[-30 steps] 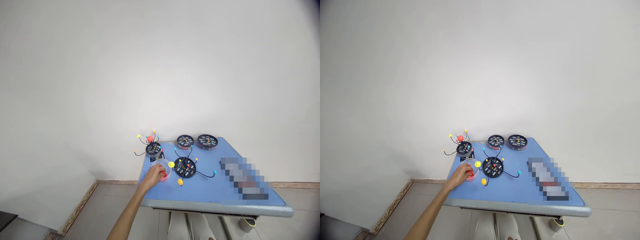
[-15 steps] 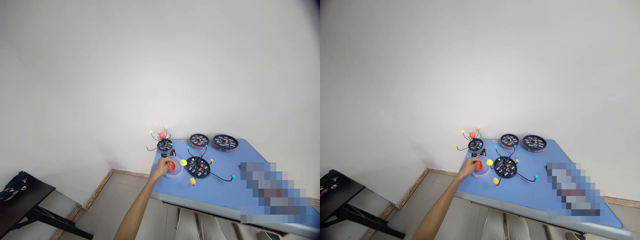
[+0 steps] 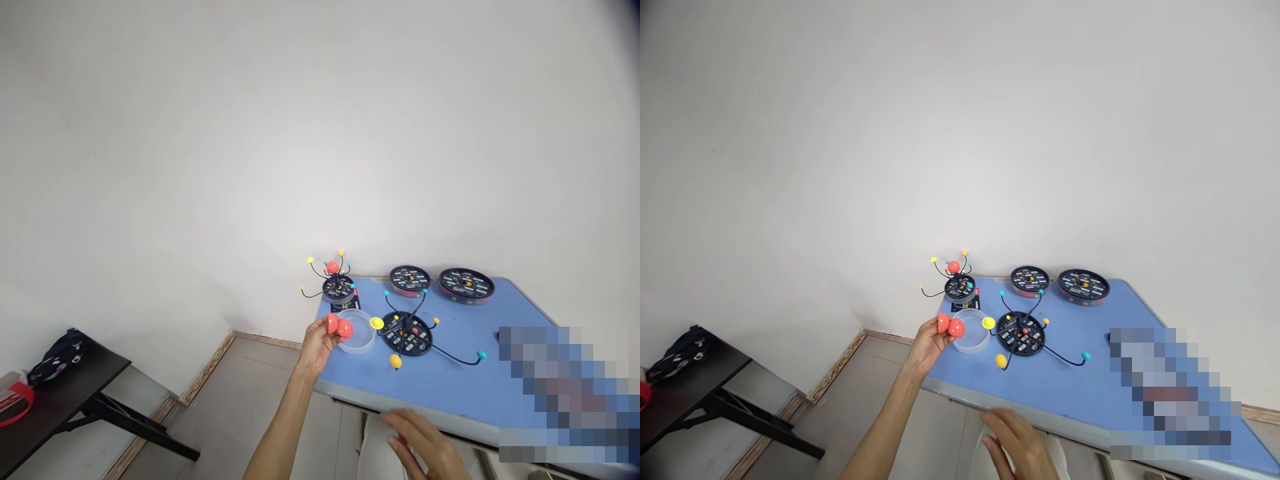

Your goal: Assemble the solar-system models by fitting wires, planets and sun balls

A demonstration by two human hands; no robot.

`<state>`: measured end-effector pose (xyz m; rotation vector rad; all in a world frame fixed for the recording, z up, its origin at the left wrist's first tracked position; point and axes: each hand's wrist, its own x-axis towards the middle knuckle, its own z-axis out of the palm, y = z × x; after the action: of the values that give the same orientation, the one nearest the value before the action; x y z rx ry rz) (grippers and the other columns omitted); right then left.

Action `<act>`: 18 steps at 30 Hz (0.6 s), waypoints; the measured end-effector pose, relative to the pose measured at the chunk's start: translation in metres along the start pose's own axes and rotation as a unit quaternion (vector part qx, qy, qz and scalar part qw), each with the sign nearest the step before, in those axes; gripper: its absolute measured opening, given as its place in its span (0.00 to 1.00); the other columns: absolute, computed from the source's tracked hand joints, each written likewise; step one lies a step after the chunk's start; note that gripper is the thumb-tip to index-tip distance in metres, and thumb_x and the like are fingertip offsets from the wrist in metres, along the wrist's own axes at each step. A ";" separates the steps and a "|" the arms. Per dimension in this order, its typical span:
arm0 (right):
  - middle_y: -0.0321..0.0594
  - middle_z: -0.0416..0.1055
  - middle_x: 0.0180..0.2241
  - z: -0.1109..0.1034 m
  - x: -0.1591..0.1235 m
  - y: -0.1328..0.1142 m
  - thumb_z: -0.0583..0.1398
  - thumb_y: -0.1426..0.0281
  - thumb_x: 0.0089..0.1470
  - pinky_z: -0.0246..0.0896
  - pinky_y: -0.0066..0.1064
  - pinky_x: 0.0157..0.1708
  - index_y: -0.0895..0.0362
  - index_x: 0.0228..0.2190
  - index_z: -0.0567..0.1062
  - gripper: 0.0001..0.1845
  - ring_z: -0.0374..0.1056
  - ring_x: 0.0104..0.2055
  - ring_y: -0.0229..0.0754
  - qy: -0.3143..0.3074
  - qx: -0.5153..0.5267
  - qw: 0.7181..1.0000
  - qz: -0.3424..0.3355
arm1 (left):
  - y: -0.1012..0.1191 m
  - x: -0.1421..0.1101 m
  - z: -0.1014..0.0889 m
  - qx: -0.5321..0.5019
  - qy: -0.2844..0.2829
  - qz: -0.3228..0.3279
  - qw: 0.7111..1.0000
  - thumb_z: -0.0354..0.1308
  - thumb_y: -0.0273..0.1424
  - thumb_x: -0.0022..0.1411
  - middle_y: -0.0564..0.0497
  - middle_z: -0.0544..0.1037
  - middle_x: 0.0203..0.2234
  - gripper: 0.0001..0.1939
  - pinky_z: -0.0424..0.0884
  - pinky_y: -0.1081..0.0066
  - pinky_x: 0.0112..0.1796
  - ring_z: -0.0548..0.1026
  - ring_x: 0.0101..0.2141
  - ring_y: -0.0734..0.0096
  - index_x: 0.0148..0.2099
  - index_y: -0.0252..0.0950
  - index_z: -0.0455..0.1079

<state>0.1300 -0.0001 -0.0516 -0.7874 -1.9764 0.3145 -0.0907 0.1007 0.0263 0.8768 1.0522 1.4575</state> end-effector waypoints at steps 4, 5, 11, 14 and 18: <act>0.49 0.73 0.53 -0.009 0.051 -0.010 0.55 0.69 0.64 0.74 0.36 0.45 0.50 0.58 0.69 0.22 0.72 0.53 0.50 0.065 -0.025 0.997 -0.016 | 0.009 -0.025 0.011 -0.017 -0.047 -0.018 0.999 0.68 0.32 0.44 0.50 0.75 0.24 0.11 0.69 0.73 0.24 0.71 0.23 0.74 0.28 0.31 0.73; 0.50 0.71 0.55 -0.010 0.060 -0.012 0.55 0.67 0.64 0.75 0.37 0.43 0.50 0.60 0.66 0.23 0.72 0.53 0.51 0.063 -0.032 0.997 -0.011 | 0.012 -0.034 0.014 -0.017 -0.067 -0.024 0.997 0.67 0.32 0.45 0.50 0.75 0.23 0.10 0.68 0.73 0.24 0.71 0.22 0.74 0.28 0.31 0.74; 0.50 0.73 0.53 -0.015 0.070 -0.021 0.57 0.64 0.64 0.75 0.35 0.43 0.51 0.59 0.65 0.23 0.74 0.50 0.48 -0.017 -0.005 1.000 -0.008 | 0.015 -0.085 0.031 -0.010 -0.122 -0.045 0.991 0.69 0.34 0.50 0.50 0.76 0.22 0.10 0.66 0.75 0.29 0.70 0.25 0.75 0.30 0.31 0.78; 0.49 0.75 0.52 -0.016 0.054 -0.022 0.57 0.65 0.63 0.74 0.33 0.46 0.52 0.60 0.65 0.24 0.74 0.51 0.48 -0.017 0.008 1.000 -0.014 | 0.010 -0.100 0.034 0.014 -0.111 -0.044 0.993 0.70 0.37 0.51 0.51 0.76 0.21 0.12 0.65 0.76 0.29 0.69 0.25 0.76 0.30 0.32 0.79; 0.47 0.76 0.51 -0.022 0.022 -0.018 0.60 0.63 0.61 0.74 0.33 0.46 0.50 0.58 0.71 0.23 0.75 0.50 0.49 -0.022 0.054 0.998 0.033 | -0.001 -0.117 0.031 0.062 -0.108 -0.047 0.991 0.67 0.43 0.54 0.49 0.77 0.21 0.16 0.68 0.72 0.27 0.71 0.23 0.72 0.33 0.33 0.80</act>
<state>0.1341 -0.0022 -0.0161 -0.7821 -1.9601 0.4780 -0.0444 -0.0109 0.0387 1.0357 1.0145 1.1983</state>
